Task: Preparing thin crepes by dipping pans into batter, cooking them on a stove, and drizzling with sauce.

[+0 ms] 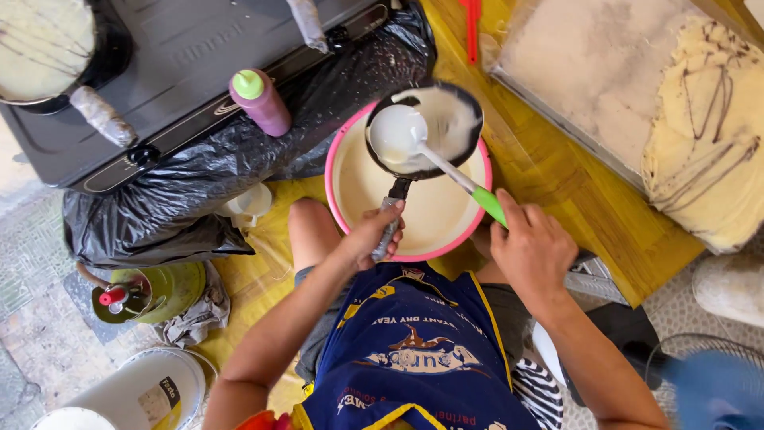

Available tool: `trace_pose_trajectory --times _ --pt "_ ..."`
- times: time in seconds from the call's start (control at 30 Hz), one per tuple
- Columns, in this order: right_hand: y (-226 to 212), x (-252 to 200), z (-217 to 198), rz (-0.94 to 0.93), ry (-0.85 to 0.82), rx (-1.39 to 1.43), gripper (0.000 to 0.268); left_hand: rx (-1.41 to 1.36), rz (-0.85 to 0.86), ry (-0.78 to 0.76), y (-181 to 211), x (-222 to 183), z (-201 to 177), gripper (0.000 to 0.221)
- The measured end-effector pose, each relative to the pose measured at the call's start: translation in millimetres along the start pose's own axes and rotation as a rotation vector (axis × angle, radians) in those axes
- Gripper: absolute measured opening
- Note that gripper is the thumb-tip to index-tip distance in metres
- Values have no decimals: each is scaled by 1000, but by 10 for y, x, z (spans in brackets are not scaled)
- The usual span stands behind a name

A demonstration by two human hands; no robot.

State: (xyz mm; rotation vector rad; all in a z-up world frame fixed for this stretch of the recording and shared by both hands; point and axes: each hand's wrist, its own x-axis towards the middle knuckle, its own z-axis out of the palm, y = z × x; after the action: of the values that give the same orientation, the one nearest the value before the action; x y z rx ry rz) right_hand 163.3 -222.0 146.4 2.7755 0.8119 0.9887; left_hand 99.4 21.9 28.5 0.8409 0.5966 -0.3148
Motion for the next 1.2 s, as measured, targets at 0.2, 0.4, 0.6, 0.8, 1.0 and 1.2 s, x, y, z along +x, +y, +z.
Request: trace_pose_trajectory --times 0.2,0.4,0.6,0.8,1.0,1.2 --pt "175 -85 285 340 -372 217 43 391 -237 0 269 -28 -167 45" --pt "197 -135 392 520 -486 330 44 538 -135 3 357 -347 -87 39" --pt "486 -308 419 373 -155 52 47 306 7 -85 -174 -183 -343 38" --pt "262 -158 289 293 -95 103 49 191 23 -155 -399 -136 -233 35" --pt "357 -295 360 571 -313 415 43 255 -17 -98 -247 -257 -196 42" --pt "614 -457 523 661 -666 314 44 1484 19 293 414 -378 -412 58"
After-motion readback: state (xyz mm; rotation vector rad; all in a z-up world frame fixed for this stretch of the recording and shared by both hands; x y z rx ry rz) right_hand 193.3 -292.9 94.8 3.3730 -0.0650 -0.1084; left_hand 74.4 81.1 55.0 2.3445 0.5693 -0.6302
